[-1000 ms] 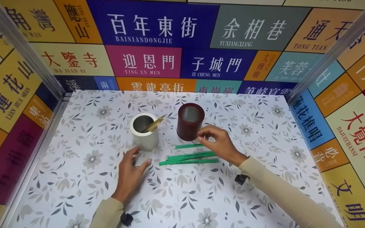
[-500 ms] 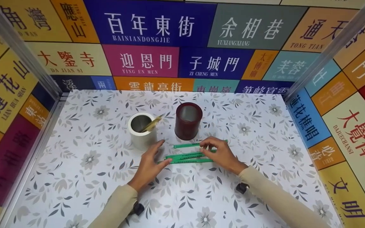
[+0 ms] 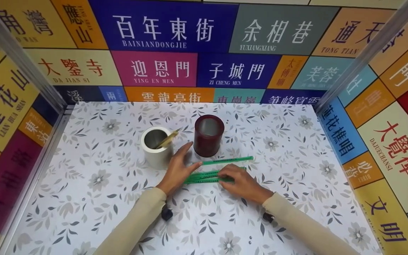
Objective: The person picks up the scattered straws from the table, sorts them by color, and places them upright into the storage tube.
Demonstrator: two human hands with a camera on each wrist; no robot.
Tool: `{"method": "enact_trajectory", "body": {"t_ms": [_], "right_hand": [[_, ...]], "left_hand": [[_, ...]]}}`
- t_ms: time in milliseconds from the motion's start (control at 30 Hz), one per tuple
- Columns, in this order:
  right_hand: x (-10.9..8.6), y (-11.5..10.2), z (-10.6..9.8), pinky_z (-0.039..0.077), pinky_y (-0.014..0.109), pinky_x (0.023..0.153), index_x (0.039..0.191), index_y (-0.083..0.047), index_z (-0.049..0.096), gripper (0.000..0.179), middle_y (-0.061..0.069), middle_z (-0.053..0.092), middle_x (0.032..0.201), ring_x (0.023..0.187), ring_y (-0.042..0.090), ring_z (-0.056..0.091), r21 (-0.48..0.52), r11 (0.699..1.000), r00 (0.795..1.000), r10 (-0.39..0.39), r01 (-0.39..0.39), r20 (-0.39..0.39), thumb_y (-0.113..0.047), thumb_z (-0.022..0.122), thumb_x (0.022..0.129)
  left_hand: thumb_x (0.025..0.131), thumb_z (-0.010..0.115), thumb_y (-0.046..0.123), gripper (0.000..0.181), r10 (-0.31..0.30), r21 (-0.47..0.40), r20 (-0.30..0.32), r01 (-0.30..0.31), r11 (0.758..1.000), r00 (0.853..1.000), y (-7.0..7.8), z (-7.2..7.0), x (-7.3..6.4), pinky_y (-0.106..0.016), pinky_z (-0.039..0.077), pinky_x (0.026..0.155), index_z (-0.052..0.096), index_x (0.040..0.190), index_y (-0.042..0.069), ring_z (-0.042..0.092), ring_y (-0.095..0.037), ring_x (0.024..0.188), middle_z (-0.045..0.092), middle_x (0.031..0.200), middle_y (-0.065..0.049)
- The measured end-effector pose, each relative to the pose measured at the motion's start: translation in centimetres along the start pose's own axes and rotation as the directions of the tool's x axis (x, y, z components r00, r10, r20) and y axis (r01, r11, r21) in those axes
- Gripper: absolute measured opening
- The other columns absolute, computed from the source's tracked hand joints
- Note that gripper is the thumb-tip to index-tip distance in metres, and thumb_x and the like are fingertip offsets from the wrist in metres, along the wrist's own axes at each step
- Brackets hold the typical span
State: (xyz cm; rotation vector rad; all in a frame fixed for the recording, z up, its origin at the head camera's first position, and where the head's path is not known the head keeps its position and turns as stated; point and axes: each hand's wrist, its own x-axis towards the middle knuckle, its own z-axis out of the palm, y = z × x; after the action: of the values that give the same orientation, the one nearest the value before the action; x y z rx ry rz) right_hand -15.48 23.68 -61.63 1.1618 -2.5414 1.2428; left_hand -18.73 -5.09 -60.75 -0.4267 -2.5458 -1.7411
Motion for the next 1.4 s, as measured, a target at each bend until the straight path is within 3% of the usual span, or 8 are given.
{"method": "enact_trajectory", "body": {"t_ms": [233, 467, 633, 767, 900, 1033, 1233, 1400], "right_hand": [[0.0, 0.0, 0.3, 0.059, 0.037, 0.087, 0.11, -0.006, 0.079, 0.019, 0.002, 0.073, 0.11, 0.102, 0.018, 0.067, -0.244, 0.958, 0.989, -0.148, 0.151, 0.03, -0.003, 0.087, 0.093], [0.8, -0.3, 0.5, 0.056, 0.042, 0.087, 0.107, -0.01, 0.08, 0.012, 0.003, 0.07, 0.107, 0.099, 0.023, 0.063, -0.427, 0.88, 0.977, -0.162, 0.206, 0.137, -0.01, 0.085, 0.096], [1.4, -1.0, 0.4, 0.055, 0.042, 0.09, 0.108, -0.01, 0.08, 0.01, 0.004, 0.071, 0.107, 0.101, 0.025, 0.061, -0.541, 0.808, 0.967, -0.134, 0.233, 0.217, -0.013, 0.083, 0.099], [1.7, -1.5, 0.1, 0.055, 0.041, 0.089, 0.106, -0.01, 0.079, 0.008, 0.004, 0.07, 0.106, 0.101, 0.025, 0.06, -0.636, 0.725, 0.954, -0.102, 0.266, 0.283, -0.007, 0.078, 0.1], [1.7, -2.0, -0.1, 0.053, 0.04, 0.085, 0.101, -0.01, 0.078, 0.013, 0.004, 0.07, 0.102, 0.098, 0.026, 0.058, -0.71, 0.635, 0.94, -0.078, 0.304, 0.332, -0.001, 0.078, 0.092], [1.5, -2.3, -0.5, 0.052, 0.04, 0.081, 0.096, -0.009, 0.076, 0.012, 0.005, 0.069, 0.095, 0.094, 0.027, 0.058, -0.737, 0.587, 0.934, -0.1, 0.334, 0.343, -0.001, 0.08, 0.088], [0.8, -2.2, -1.7, 0.049, 0.04, 0.075, 0.088, -0.008, 0.072, 0.006, 0.004, 0.066, 0.085, 0.087, 0.028, 0.058, -0.729, 0.579, 0.929, -0.178, 0.366, 0.325, -0.002, 0.07, 0.09], [0.5, -2.1, -3.3, 0.049, 0.041, 0.074, 0.082, -0.01, 0.067, 0.008, 0.003, 0.064, 0.082, 0.083, 0.027, 0.057, -0.686, 0.647, 0.943, -0.216, 0.332, 0.252, -0.004, 0.068, 0.087]], "left_hand": [[0.099, 0.086, 0.032, 0.083, -0.021, 0.003, 0.005, 0.021, 1.0, 1.0, -0.2, 0.7, 2.2, -0.05, 0.045, 0.125, 0.046, 0.167, 0.008, 0.05, -0.034, 0.153, 0.048, 0.169, -0.014], [0.098, 0.088, 0.031, 0.087, -0.076, -0.031, -0.023, 0.076, 0.997, 0.997, -0.4, 0.7, 3.9, -0.05, 0.044, 0.125, 0.042, 0.169, 0.009, 0.048, -0.035, 0.154, 0.047, 0.169, -0.016], [0.096, 0.09, 0.026, 0.091, -0.082, -0.075, -0.024, 0.08, 0.994, 0.996, -0.4, 0.9, 4.8, -0.053, 0.044, 0.125, 0.04, 0.17, 0.009, 0.047, -0.038, 0.155, 0.047, 0.169, -0.018], [0.095, 0.09, 0.025, 0.093, -0.077, -0.099, -0.009, 0.075, 0.992, 0.997, -0.3, 1.1, 5.3, -0.054, 0.044, 0.125, 0.039, 0.171, 0.012, 0.046, -0.035, 0.155, 0.046, 0.17, -0.015], [0.095, 0.091, 0.023, 0.094, -0.068, -0.101, 0.0, 0.068, 0.993, 0.998, -0.3, 1.5, 5.9, -0.051, 0.045, 0.125, 0.038, 0.172, 0.014, 0.047, -0.029, 0.155, 0.047, 0.169, -0.011], [0.093, 0.092, 0.019, 0.097, -0.057, -0.104, -0.003, 0.057, 0.993, 0.998, -0.3, 1.8, 6.2, -0.049, 0.046, 0.124, 0.036, 0.173, 0.012, 0.047, -0.03, 0.155, 0.047, 0.169, -0.013], [0.091, 0.094, 0.018, 0.098, -0.049, -0.119, -0.014, 0.047, 0.992, 0.999, -0.2, 2.0, 6.3, -0.046, 0.05, 0.121, 0.037, 0.171, 0.009, 0.052, -0.03, 0.151, 0.051, 0.166, -0.014], [0.089, 0.096, 0.017, 0.095, -0.043, -0.119, -0.031, 0.039, 0.992, 0.999, -0.1, 2.0, 6.4, -0.044, 0.054, 0.116, 0.043, 0.168, 0.011, 0.057, -0.027, 0.145, 0.058, 0.16, -0.011]]}}
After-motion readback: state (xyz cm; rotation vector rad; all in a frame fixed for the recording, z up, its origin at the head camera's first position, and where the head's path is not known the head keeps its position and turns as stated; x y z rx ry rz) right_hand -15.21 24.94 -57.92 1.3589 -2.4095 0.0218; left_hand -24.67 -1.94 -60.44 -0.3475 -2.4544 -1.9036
